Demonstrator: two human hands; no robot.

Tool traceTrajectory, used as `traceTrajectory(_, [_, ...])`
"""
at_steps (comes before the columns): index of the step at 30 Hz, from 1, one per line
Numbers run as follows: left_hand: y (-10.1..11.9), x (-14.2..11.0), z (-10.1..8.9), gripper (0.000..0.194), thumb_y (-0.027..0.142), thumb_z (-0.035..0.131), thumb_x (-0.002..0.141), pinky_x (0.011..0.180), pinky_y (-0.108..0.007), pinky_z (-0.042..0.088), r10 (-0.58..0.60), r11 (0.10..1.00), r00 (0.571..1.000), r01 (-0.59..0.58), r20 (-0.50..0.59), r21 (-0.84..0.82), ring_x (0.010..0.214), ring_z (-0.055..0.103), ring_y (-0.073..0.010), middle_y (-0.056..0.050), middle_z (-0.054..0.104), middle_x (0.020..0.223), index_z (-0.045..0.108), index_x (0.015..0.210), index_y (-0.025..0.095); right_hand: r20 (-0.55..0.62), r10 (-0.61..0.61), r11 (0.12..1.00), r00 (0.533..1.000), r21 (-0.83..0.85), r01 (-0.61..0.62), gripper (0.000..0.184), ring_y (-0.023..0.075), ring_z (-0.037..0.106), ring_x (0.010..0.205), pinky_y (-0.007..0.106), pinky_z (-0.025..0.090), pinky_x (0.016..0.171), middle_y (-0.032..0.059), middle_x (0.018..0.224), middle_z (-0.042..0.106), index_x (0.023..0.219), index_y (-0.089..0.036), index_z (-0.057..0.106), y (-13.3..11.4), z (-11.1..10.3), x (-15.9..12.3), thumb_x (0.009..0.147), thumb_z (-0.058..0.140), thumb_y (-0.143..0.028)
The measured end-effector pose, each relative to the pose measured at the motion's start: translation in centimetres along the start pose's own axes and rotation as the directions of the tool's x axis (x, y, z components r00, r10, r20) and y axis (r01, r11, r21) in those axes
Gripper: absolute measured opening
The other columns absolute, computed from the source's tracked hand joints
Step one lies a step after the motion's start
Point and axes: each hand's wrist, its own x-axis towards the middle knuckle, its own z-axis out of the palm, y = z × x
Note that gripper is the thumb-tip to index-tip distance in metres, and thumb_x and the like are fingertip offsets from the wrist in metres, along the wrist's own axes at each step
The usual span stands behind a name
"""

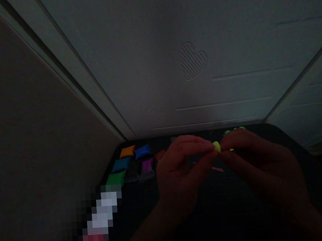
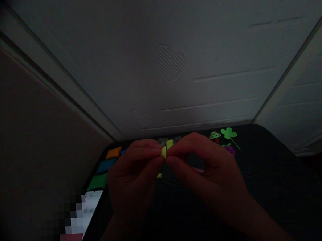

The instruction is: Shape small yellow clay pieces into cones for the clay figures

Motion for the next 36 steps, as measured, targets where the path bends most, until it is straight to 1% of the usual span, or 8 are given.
traceTrajectory(9, [-0.1,0.0,0.0,0.022,0.008,0.069,0.073,0.074,-0.024,0.051,0.011,1.0,1.0,-0.011,-0.001,0.012,0.082,0.062,-0.0117,0.001,0.067,0.085,0.072,0.085,0.027,-0.012,0.003,1.0,1.0,-0.002,-0.003,0.009,0.0058,0.054,0.069,0.014,0.045,0.061,-0.006,0.077,0.058,0.082,-0.025,0.062,0.0,0.3,0.0,0.082,0.062,-0.016])
traceTrajectory(15, [-0.4,0.1,0.1,0.022,0.009,0.07,0.073,0.072,-0.024,0.052,0.093,0.996,0.996,-0.093,-0.002,-0.005,0.081,0.062,-0.0113,0.0,0.067,0.084,0.072,0.087,0.026,-0.012,0.022,0.999,1.0,0.039,-0.022,0.009,0.0063,0.055,0.076,0.014,0.045,0.066,-0.0053,0.081,0.06,0.086,-0.026,0.065,0.1,0.2,-0.2,0.086,0.058,-0.02])
traceTrajectory(18, [-0.4,0.1,0.2,0.022,0.009,0.069,0.073,0.072,-0.024,0.052,0.079,0.997,0.997,-0.079,-0.003,-0.007,0.081,0.062,-0.0111,0.0,0.067,0.084,0.071,0.086,0.027,-0.01,0.042,0.996,0.999,0.076,-0.041,0.008,0.006,0.055,0.075,0.014,0.045,0.065,-0.006,0.081,0.059,0.087,-0.027,0.065,0.2,0.2,-0.2,0.085,0.06,-0.022])
traceTrajectory(25, [-0.4,-0.1,0.0,0.02,0.011,0.068,0.075,0.075,-0.023,0.05,0.047,0.999,0.999,-0.047,0.018,-0.015,0.084,0.061,-0.0111,0.0,0.066,0.086,0.072,0.088,0.027,0.018,0.119,0.988,0.993,0.093,-0.12,0.005,0.0049,0.054,0.068,0.013,0.045,0.062,-0.007,0.074,0.058,0.079,-0.026,0.065,0.0,0.3,0.2,0.083,0.063,-0.023])
traceTrajectory(27, [-0.4,-0.1,-0.1,0.017,0.015,0.067,0.078,0.077,-0.023,0.049,-0.008,0.999,1.0,0.009,0.006,-0.054,0.084,0.061,-0.011,0.0,0.067,0.087,0.071,0.089,0.027,0.012,0.14,0.982,0.99,0.125,-0.141,0.006,0.0052,0.055,0.069,0.013,0.045,0.063,-0.0069,0.074,0.06,0.079,-0.026,0.066,0.0,0.2,0.2,0.083,0.064,-0.022])
traceTrajectory(30, [-0.4,-0.1,-0.2,0.013,0.023,0.064,0.081,0.076,-0.023,0.049,-0.197,0.966,0.98,0.199,0.033,-0.168,0.084,0.061,-0.0114,0.0,0.068,0.089,0.071,0.091,0.028,0.007,0.179,0.957,0.984,0.229,-0.176,0.008,0.0059,0.057,0.07,0.014,0.047,0.063,-0.0063,0.075,0.062,0.081,-0.028,0.067,0.3,0.2,0.1,0.082,0.064,-0.021])
traceTrajectory(33, [-0.3,0.1,-0.2,0.012,0.03,0.064,0.081,0.074,-0.021,0.048,-0.383,0.871,0.91,0.413,0.157,-0.265,0.081,0.061,-0.0107,0.0,0.069,0.085,0.073,0.088,0.025,0.034,0.224,0.909,0.974,0.353,-0.221,0.011,0.007,0.059,0.069,0.015,0.048,0.061,-0.0055,0.074,0.064,0.082,-0.029,0.069,0.7,0.1,0.1,0.083,0.063,-0.02])
traceTrajectory(36, [-0.2,0.4,0.0,0.01,0.03,0.069,0.076,0.07,-0.02,0.048,-0.494,0.757,0.831,0.555,0.254,-0.345,0.075,0.06,-0.0088,0.002,0.067,0.078,0.073,0.083,0.022,0.081,0.261,0.857,0.962,0.438,-0.269,0.013,0.008,0.062,0.069,0.017,0.051,0.063,-0.005,0.073,0.066,0.081,-0.03,0.07,1.1,0.1,0.3,0.083,0.062,-0.021])
